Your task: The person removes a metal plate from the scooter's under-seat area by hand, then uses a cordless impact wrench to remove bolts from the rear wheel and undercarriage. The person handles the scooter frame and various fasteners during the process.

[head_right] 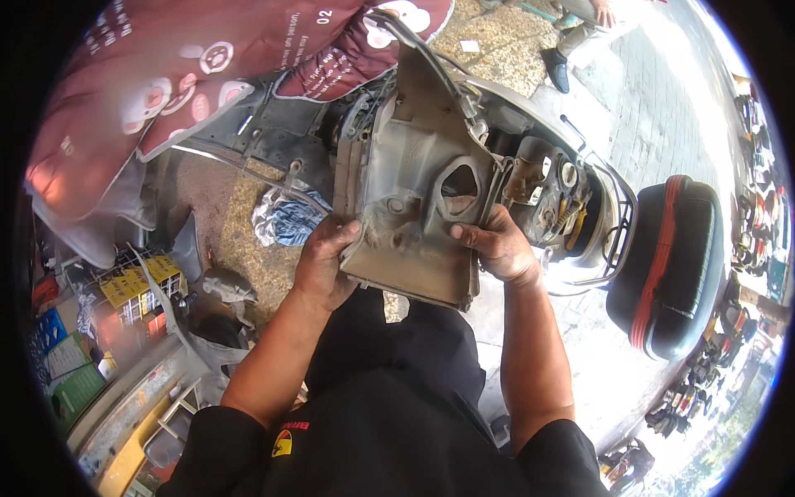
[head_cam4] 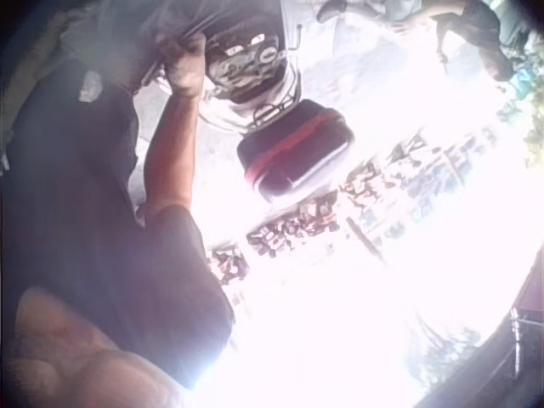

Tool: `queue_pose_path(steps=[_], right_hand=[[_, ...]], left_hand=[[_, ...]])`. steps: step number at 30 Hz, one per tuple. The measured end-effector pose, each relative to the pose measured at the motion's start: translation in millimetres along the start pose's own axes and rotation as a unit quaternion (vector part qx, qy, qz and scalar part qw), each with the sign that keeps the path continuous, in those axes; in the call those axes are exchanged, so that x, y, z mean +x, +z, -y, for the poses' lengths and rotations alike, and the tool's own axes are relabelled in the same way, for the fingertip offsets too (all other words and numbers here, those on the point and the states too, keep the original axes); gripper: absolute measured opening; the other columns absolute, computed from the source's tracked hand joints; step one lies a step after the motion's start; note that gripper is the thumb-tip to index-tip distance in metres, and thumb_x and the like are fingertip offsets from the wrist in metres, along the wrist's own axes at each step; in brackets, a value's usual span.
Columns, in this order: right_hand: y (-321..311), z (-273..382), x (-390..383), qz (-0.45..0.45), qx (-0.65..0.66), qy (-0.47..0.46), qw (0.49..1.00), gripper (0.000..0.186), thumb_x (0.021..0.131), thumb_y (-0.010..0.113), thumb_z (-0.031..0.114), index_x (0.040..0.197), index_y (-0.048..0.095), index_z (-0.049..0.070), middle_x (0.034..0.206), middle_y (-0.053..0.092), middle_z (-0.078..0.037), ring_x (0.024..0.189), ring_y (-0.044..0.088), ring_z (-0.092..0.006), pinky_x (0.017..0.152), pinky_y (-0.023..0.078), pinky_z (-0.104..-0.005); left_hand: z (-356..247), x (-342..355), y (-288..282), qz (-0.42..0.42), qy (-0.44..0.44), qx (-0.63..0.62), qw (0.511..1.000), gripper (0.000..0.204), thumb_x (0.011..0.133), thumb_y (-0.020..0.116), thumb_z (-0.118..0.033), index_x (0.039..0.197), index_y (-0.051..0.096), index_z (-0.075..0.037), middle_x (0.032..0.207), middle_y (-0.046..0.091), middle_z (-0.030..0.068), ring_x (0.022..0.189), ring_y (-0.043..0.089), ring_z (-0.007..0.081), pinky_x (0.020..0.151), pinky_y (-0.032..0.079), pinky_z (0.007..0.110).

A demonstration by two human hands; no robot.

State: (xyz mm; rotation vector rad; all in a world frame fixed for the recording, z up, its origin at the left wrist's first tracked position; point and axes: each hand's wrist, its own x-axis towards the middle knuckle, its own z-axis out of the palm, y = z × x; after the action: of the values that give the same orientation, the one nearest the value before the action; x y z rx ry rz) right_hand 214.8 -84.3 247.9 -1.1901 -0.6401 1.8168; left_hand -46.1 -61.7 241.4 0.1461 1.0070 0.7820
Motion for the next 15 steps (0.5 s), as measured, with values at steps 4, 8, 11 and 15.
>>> queue_pose_path(steps=[4,8,11,15], right_hand=[[9.1,14.6,-28.9,0.037,-0.055,-0.05,0.997,0.041,0.082,0.076,0.008,0.119,0.061,-0.001,0.102,0.067,0.001,0.096,0.057,-0.0091,0.09,0.042,-0.0246],[24.1,24.7,-54.0,0.055,-0.141,-0.102,0.983,0.036,0.086,0.072,0.009,0.12,0.062,0.001,0.108,0.066,0.0,0.102,0.056,-0.0104,0.094,0.041,-0.0266],[36.1,31.5,-67.4,0.03,-0.217,-0.124,0.968,0.04,0.083,0.076,0.009,0.119,0.061,0.001,0.111,0.065,-0.002,0.105,0.056,-0.0114,0.096,0.041,-0.0267],[48.3,40.9,-77.9,0.101,-0.239,-0.197,0.946,0.035,0.084,0.075,0.009,0.116,0.063,0.0,0.11,0.065,-0.002,0.105,0.055,-0.0123,0.096,0.041,-0.0282]], left_hand=[[-0.4,-50.9,15.0,0.112,0.046,-0.066,0.99,0.039,0.085,0.066,-0.011,0.119,0.053,0.002,0.108,0.064,0.013,0.099,0.064,0.0259,0.087,0.053,0.04],[-4.7,-97.5,21.3,0.103,0.075,0.026,0.991,0.037,0.082,0.062,-0.004,0.116,0.053,0.007,0.106,0.063,0.0129,0.096,0.063,0.0234,0.085,0.052,0.036],[0.8,-120.2,25.2,0.073,0.131,0.04,0.988,0.033,0.079,0.062,-0.002,0.11,0.054,0.007,0.099,0.062,0.0111,0.091,0.063,0.0221,0.082,0.052,0.035],[4.8,-151.8,20.2,0.074,0.137,0.06,0.986,0.031,0.078,0.06,0.0,0.108,0.056,0.006,0.098,0.063,0.0098,0.088,0.063,0.0208,0.082,0.051,0.034]])
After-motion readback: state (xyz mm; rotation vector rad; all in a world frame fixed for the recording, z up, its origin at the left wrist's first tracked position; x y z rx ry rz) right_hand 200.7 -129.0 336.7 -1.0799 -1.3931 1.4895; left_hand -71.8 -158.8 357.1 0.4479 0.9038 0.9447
